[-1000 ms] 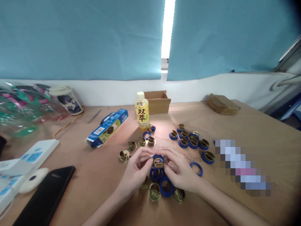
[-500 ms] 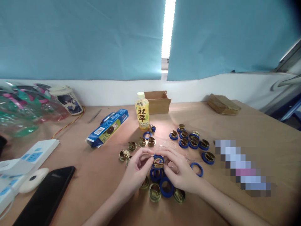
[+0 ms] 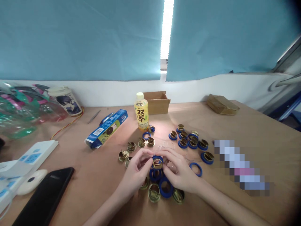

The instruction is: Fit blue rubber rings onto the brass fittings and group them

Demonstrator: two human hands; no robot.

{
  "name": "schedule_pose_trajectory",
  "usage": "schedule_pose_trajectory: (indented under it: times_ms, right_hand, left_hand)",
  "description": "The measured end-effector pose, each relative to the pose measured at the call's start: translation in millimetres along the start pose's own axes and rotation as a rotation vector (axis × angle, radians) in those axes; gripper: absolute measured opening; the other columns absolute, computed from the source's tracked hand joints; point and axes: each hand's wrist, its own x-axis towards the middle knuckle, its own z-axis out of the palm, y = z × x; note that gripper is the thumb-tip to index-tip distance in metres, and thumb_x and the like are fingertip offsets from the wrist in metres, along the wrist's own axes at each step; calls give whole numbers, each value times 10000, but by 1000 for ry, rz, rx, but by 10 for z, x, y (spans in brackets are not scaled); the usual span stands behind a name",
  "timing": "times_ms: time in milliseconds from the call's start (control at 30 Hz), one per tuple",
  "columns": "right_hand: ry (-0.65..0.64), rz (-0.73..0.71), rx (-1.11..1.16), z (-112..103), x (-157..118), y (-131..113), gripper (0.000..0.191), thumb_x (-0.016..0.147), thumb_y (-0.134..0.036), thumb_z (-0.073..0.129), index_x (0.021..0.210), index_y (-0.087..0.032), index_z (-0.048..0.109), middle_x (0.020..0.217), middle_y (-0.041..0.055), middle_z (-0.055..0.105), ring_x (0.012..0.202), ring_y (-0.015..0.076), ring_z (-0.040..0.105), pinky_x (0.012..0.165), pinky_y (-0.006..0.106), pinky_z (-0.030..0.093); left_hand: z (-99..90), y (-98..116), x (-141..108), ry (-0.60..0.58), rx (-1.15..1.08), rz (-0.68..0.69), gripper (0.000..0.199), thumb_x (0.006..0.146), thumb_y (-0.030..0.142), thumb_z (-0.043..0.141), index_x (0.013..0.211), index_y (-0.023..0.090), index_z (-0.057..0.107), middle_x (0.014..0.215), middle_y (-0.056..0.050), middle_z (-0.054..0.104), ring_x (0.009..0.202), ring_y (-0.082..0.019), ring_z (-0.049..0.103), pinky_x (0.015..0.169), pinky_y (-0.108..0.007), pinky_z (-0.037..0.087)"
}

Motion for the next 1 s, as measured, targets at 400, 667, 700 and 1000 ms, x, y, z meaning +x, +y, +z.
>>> schedule_pose_trajectory:
  times_ms: [400,667,700,1000]
  right_hand:
    - [-5,9,10,6,-9,13,507,798,-7,476,1231,-244,591,1042,57,619,1040,236,624,894,395,542]
    - [-2,3,-1,2,-5,7,486,809,-11,476,1225,-231,596,1049,59,616,1046,230,621,903,383,536]
    - [-2,5,-3,2,-6,8,487,807,-10,475,1224,-229,597,1043,59,615,1045,230,622,900,382,537]
    - [-1,1,7,15,-4,30,492,805,-6,475,1223,-236,595,1044,54,617,1029,226,626,875,370,545]
  left_hand:
    - [0,-19,-18,7,18,34,64,880,241,625,941,224,612,930,-18,711,939,-188,689,819,-268,541]
    - [7,-28,-17,-7,17,45,37,885,222,607,923,219,606,943,-21,715,951,-182,687,834,-260,536]
    - [8,-30,-14,-6,16,45,38,883,223,610,920,216,607,947,-24,716,946,-184,687,837,-265,536]
    - [5,-21,-10,2,25,33,37,866,220,609,901,209,605,932,-18,697,930,-175,671,853,-267,529]
